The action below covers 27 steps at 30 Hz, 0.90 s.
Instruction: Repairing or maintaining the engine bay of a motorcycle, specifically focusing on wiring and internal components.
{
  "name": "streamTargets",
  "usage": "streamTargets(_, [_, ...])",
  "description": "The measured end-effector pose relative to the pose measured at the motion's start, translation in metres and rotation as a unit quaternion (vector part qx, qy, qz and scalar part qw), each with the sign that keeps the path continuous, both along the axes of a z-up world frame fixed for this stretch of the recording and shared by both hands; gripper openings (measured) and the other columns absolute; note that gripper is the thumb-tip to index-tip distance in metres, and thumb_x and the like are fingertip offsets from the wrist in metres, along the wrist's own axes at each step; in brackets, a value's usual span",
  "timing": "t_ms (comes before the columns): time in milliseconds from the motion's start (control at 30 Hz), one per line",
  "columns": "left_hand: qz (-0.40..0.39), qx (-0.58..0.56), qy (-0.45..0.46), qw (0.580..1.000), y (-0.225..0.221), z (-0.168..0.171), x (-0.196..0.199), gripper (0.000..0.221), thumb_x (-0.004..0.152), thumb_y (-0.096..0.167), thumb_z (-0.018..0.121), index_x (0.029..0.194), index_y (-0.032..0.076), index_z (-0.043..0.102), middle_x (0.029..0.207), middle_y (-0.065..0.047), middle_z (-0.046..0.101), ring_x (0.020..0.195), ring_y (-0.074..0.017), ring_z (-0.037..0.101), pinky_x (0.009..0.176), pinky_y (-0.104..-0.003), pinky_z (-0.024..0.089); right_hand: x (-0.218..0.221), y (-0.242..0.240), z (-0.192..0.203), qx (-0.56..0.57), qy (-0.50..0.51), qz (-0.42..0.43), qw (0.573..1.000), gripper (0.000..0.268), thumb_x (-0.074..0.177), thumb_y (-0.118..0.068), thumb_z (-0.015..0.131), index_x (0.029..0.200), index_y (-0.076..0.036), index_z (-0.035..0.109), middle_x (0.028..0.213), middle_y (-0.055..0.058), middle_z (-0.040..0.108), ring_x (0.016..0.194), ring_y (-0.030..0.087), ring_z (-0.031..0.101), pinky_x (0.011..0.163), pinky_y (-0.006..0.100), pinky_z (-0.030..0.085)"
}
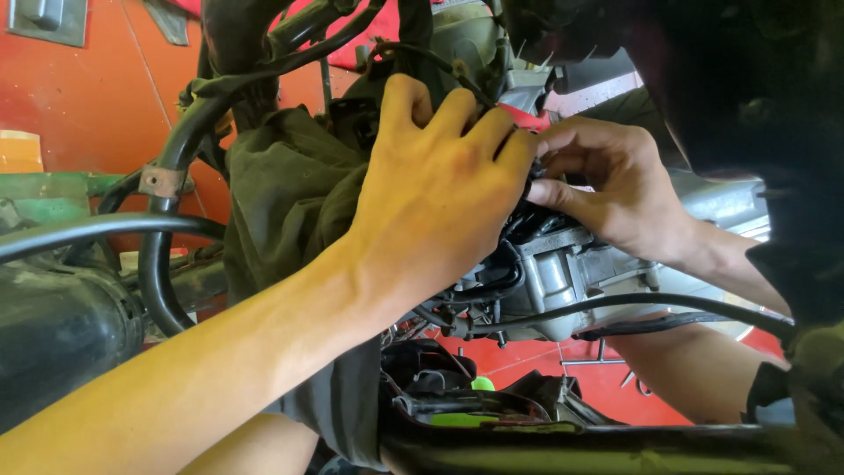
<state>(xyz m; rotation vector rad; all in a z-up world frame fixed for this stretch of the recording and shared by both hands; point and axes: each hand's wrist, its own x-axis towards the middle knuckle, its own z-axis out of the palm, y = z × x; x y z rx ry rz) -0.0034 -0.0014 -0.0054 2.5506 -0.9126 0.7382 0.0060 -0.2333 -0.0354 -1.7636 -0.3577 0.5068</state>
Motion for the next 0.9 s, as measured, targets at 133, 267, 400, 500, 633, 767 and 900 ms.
streamTargets(133, [0.001,-0.01,0.002,1.0,0.003,0.001,-0.001,0.014,0.084,0.01,0.075,0.097,0.007,0.069,0.096,-0.009,0.064,0.084,-0.0266,0.052,0.085,-0.044,0.04,0.001,0.006,0.009,0.004,0.001,0.01,1.0,0.03,0.091,0.01,0.068,0.12,0.004,0.063,0.115,0.012,0.069,0.101,0.017,0.07,0.096,0.026,0.059])
streamTargets(267, [-0.044,-0.017,0.044,0.998,0.008,-0.002,0.003,0.014,0.084,0.016,0.075,0.094,0.008,0.071,0.092,-0.009,0.065,0.088,-0.0287,0.052,0.087,-0.048,0.038,0.0,0.007,0.01,-0.034,-0.013,0.001,0.999,0.031,0.092,0.013,0.065,0.121,0.007,0.063,0.111,0.012,0.069,0.097,0.015,0.065,0.093,0.025,0.055])
streamTargets(400, [-0.068,0.003,0.091,0.993,0.012,0.003,0.002,0.026,0.073,0.018,0.072,0.095,0.004,0.071,0.089,-0.011,0.065,0.092,-0.0318,0.049,0.091,-0.051,0.034,0.002,0.002,0.003,-0.05,0.011,-0.023,0.998,0.036,0.09,0.013,0.065,0.125,0.005,0.061,0.111,0.011,0.069,0.099,0.014,0.066,0.093,0.024,0.054])
streamTargets(500, [-0.05,0.013,0.08,0.995,0.012,0.0,0.002,0.015,0.078,0.012,0.07,0.092,0.007,0.071,0.088,-0.011,0.065,0.091,-0.031,0.051,0.094,-0.052,0.035,0.006,0.001,0.005,-0.071,-0.009,-0.013,0.997,0.034,0.09,0.015,0.065,0.122,0.006,0.061,0.111,0.012,0.07,0.095,0.014,0.068,0.094,0.024,0.057])
streamTargets(633, [-0.05,0.04,0.074,0.995,0.006,-0.005,0.006,0.028,0.067,0.016,0.077,0.094,0.011,0.071,0.093,-0.007,0.068,0.092,-0.029,0.055,0.093,-0.051,0.036,0.007,0.003,0.002,-0.023,0.034,-0.017,0.999,0.037,0.089,0.016,0.062,0.125,0.009,0.057,0.115,0.016,0.068,0.103,0.018,0.068,0.101,0.026,0.056])
streamTargets(767, [-0.04,0.05,0.042,0.997,-0.001,-0.008,0.01,0.005,0.084,0.015,0.071,0.08,0.017,0.073,0.085,-0.008,0.069,0.075,-0.0266,0.06,0.092,-0.045,0.04,0.01,0.001,-0.003,0.014,0.053,-0.023,0.998,0.034,0.092,0.016,0.058,0.126,0.01,0.054,0.119,0.016,0.063,0.104,0.018,0.066,0.098,0.026,0.056])
streamTargets(900, [-0.084,0.062,0.051,0.993,0.001,-0.01,0.018,0.012,0.083,0.017,0.07,0.071,0.019,0.071,0.077,-0.007,0.07,0.074,-0.0282,0.059,0.088,-0.045,0.04,0.012,-0.001,-0.007,0.044,0.076,-0.025,0.996,0.042,0.09,0.02,0.057,0.13,0.008,0.051,0.124,0.015,0.06,0.106,0.019,0.066,0.097,0.026,0.057])
